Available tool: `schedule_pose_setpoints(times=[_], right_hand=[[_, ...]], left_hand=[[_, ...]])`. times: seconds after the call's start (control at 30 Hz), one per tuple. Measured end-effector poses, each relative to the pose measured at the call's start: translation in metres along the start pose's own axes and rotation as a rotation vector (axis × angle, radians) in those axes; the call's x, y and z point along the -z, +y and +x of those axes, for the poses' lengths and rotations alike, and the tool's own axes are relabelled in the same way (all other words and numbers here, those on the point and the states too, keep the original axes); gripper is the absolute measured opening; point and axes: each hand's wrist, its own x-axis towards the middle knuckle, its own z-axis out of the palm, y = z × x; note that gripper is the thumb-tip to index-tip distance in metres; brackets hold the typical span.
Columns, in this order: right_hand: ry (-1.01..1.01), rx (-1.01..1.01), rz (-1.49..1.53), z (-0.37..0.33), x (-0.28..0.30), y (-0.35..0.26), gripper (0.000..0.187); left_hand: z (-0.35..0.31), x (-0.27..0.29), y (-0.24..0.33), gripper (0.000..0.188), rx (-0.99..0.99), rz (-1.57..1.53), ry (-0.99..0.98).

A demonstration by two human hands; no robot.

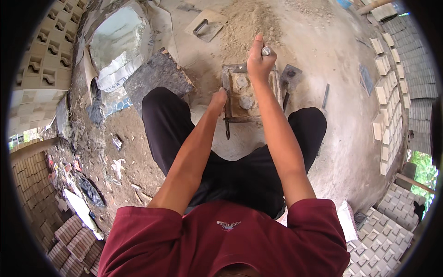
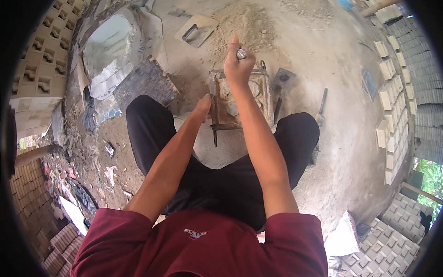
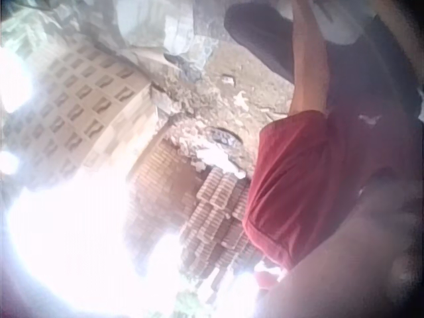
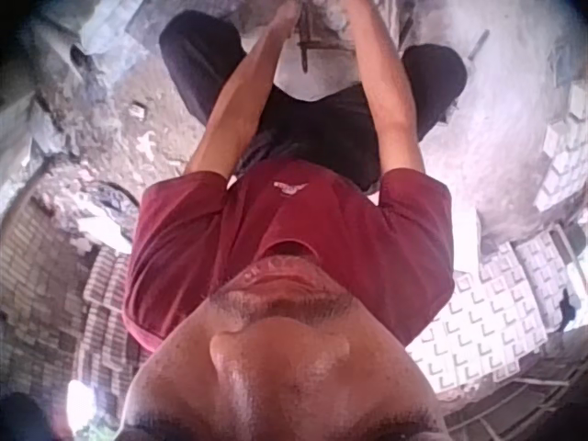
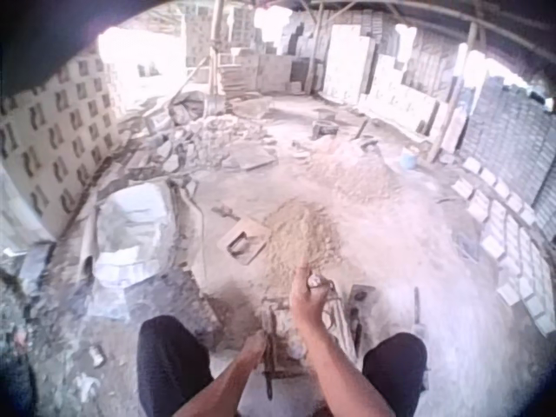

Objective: The person uses a trowel to scrape and level sand or a similar material within a small rectangular mold, using a metal tube to pack the material down around circular inserts.

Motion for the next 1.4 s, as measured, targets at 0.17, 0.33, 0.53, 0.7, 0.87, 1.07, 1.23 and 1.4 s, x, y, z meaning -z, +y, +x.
schedule_pose_setpoints(times=[0.17,0.33,0.53,0.7,0.87,1.07,1.23,1.4], right_hand=[[-0.045,-0.088,0.088,0.005,-0.009,-0.010,0.057],[-0.059,0.013,-0.023,-0.007,-0.013,0.001,0.058],[-0.098,0.064,0.125,-0.018,-0.011,-0.006,0.056],[-0.148,-0.048,0.257,-0.004,0.009,-0.012,0.054],[-0.191,-0.110,0.188,-0.015,-0.014,-0.026,0.051],[-0.004,-0.062,0.172,0.000,0.030,0.007,0.054],[-0.086,-0.132,0.161,-0.004,0.009,-0.016,0.053],[-0.091,-0.218,0.113,0.019,0.042,-0.008,0.054]], left_hand=[[-0.020,0.011,-0.002,0.047,-0.081,0.225,-0.099],[-0.047,0.007,0.007,0.043,-0.242,0.559,0.092],[-0.060,0.007,0.014,0.047,-0.240,0.617,0.089],[-0.042,0.001,0.015,0.044,-0.189,0.572,0.061],[-0.008,0.028,-0.019,0.050,-0.117,0.463,0.005],[-0.008,-0.017,-0.004,0.054,-0.215,0.303,-0.170],[0.031,0.033,0.027,0.069,-0.223,0.384,0.157],[-0.002,-0.006,0.103,0.074,-0.259,0.476,0.011]])
